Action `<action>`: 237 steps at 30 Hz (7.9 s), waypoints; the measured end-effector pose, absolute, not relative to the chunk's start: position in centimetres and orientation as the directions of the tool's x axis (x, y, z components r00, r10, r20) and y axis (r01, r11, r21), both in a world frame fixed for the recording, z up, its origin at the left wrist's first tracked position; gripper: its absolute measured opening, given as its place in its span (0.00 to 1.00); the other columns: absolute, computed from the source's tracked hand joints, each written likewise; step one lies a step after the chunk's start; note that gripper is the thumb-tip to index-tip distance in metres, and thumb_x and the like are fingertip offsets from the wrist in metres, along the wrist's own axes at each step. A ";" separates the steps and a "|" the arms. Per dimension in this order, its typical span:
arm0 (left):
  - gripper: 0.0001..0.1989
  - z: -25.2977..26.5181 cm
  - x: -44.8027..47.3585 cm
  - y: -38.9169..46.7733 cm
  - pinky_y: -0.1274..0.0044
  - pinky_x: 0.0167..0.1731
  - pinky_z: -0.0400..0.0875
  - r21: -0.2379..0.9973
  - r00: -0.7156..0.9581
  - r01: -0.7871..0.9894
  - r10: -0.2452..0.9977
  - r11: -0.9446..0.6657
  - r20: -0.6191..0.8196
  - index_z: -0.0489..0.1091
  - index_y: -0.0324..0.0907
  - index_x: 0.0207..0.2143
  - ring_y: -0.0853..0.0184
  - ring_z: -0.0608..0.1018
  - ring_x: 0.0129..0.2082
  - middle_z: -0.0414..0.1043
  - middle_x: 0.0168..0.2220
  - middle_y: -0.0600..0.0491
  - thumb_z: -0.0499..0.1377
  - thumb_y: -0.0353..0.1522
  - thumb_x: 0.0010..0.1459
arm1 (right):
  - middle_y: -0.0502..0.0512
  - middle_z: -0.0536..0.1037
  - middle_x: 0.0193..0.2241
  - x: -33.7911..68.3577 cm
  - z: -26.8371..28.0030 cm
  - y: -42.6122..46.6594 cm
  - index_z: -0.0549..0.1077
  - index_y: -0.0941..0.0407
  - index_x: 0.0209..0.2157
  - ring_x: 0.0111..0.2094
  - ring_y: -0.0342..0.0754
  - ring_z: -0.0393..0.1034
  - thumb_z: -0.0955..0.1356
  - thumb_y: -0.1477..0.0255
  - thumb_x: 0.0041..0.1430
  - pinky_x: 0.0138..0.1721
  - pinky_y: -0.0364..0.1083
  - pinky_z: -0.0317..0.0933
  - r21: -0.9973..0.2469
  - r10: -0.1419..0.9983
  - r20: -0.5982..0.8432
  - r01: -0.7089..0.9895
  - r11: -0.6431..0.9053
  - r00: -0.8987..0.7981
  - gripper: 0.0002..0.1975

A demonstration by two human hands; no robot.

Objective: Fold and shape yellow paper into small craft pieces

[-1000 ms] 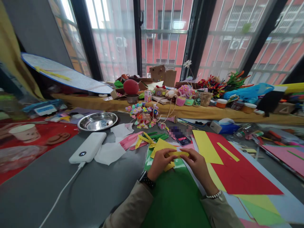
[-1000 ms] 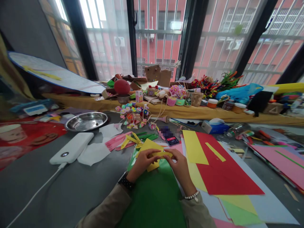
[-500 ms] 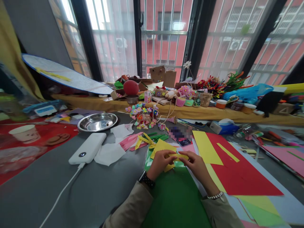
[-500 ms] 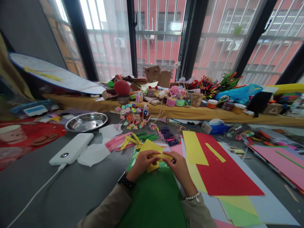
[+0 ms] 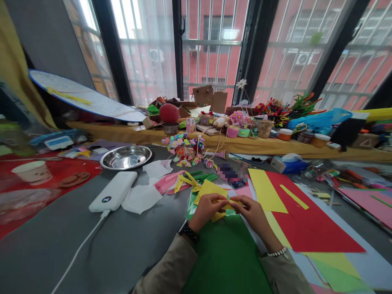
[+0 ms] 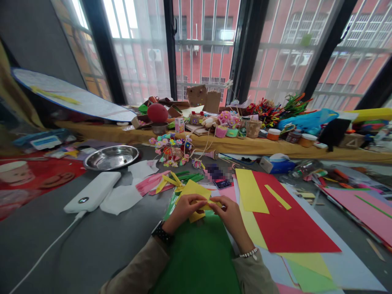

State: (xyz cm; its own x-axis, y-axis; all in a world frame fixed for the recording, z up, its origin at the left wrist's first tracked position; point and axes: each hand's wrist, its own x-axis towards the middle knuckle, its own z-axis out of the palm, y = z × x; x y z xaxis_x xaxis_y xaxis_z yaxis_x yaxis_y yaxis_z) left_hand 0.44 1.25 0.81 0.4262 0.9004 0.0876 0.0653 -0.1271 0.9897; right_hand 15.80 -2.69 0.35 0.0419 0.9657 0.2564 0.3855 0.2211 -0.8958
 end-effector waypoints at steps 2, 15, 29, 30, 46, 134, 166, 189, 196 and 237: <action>0.16 0.6 0.4 1.3 0.81 0.21 0.68 0.993 0.440 0.041 0.894 -0.107 0.078 0.71 0.36 0.26 0.68 0.73 0.22 0.70 0.25 0.51 0.58 0.41 0.39 | 0.54 0.72 0.29 15.8 0.3 -2.7 0.70 0.57 0.31 0.21 0.43 0.66 0.65 0.62 0.45 0.23 0.42 0.62 -0.910 0.973 0.229 0.362 0.202 0.031 0.14; 0.16 0.5 0.4 1.3 0.78 0.24 0.69 0.995 0.447 0.062 0.893 -0.083 0.047 0.69 0.35 0.29 0.66 0.74 0.22 0.71 0.23 0.50 0.59 0.38 0.39 | 0.51 0.73 0.27 15.7 0.5 -2.8 0.70 0.57 0.30 0.22 0.43 0.65 0.65 0.66 0.44 0.23 0.40 0.59 -0.911 0.978 0.208 0.372 0.181 0.034 0.11; 0.16 0.3 0.5 1.4 0.79 0.23 0.69 0.992 0.439 0.077 0.897 -0.098 0.054 0.69 0.36 0.27 0.69 0.73 0.21 0.70 0.24 0.52 0.57 0.40 0.41 | 0.52 0.73 0.24 15.6 0.7 -2.8 0.70 0.59 0.29 0.19 0.41 0.64 0.65 0.65 0.44 0.21 0.39 0.58 -0.906 0.980 0.194 0.392 0.159 0.052 0.12; 0.16 0.4 0.6 1.4 0.79 0.22 0.69 0.992 0.436 0.076 0.898 -0.105 0.062 0.70 0.35 0.26 0.69 0.73 0.21 0.70 0.24 0.52 0.57 0.40 0.41 | 0.51 0.73 0.23 15.6 0.7 -2.8 0.70 0.59 0.29 0.19 0.41 0.64 0.65 0.64 0.45 0.21 0.39 0.58 -0.910 0.979 0.196 0.384 0.159 0.058 0.13; 0.12 0.9 0.4 1.4 0.80 0.29 0.64 0.937 0.397 0.183 0.894 -0.298 0.207 0.72 0.37 0.30 0.67 0.72 0.29 0.73 0.29 0.50 0.54 0.35 0.45 | 0.47 0.68 0.14 15.6 0.2 -2.8 0.70 0.58 0.31 0.15 0.42 0.64 0.65 0.63 0.45 0.18 0.40 0.60 -0.940 0.971 0.206 0.299 0.162 0.119 0.14; 0.12 1.5 0.0 1.3 0.79 0.29 0.66 0.944 0.415 0.213 0.898 -0.252 0.146 0.72 0.37 0.30 0.66 0.73 0.28 0.73 0.29 0.49 0.55 0.33 0.43 | 0.53 0.74 0.23 16.0 0.4 -2.7 0.72 0.60 0.27 0.23 0.45 0.68 0.67 0.66 0.41 0.23 0.42 0.64 -0.983 0.995 0.083 0.165 0.075 0.045 0.12; 0.11 0.3 0.3 1.6 0.79 0.23 0.70 0.988 0.442 0.103 0.895 -0.117 0.060 0.72 0.35 0.28 0.69 0.73 0.21 0.72 0.23 0.52 0.57 0.33 0.41 | 0.51 0.73 0.20 16.0 0.4 -2.7 0.71 0.61 0.25 0.21 0.43 0.67 0.66 0.68 0.42 0.21 0.40 0.62 -0.976 0.997 0.074 0.206 0.066 0.034 0.10; 0.10 1.1 0.3 1.2 0.81 0.21 0.67 0.968 0.372 0.190 0.925 -0.163 0.083 0.72 0.36 0.24 0.70 0.72 0.20 0.71 0.20 0.52 0.56 0.34 0.41 | 0.50 0.72 0.18 15.6 0.9 -3.0 0.71 0.60 0.24 0.19 0.43 0.67 0.66 0.66 0.42 0.21 0.40 0.61 -0.970 0.996 0.083 0.232 0.075 0.026 0.11; 0.09 0.8 0.3 1.3 0.81 0.21 0.67 0.972 0.362 0.169 0.927 -0.165 0.095 0.72 0.36 0.23 0.70 0.72 0.20 0.71 0.21 0.52 0.56 0.32 0.41 | 0.50 0.71 0.18 15.5 0.9 -3.0 0.70 0.60 0.25 0.19 0.43 0.66 0.66 0.65 0.42 0.21 0.40 0.61 -0.972 0.997 0.073 0.227 0.067 0.017 0.12; 0.07 1.1 0.2 1.3 0.82 0.21 0.64 0.941 0.316 0.223 0.932 -0.253 0.176 0.71 0.37 0.23 0.71 0.71 0.20 0.71 0.20 0.53 0.55 0.32 0.43 | 0.50 0.70 0.16 16.0 0.5 -2.8 0.69 0.58 0.22 0.19 0.44 0.64 0.62 0.61 0.46 0.20 0.41 0.58 -0.887 0.972 0.217 0.435 0.157 0.092 0.14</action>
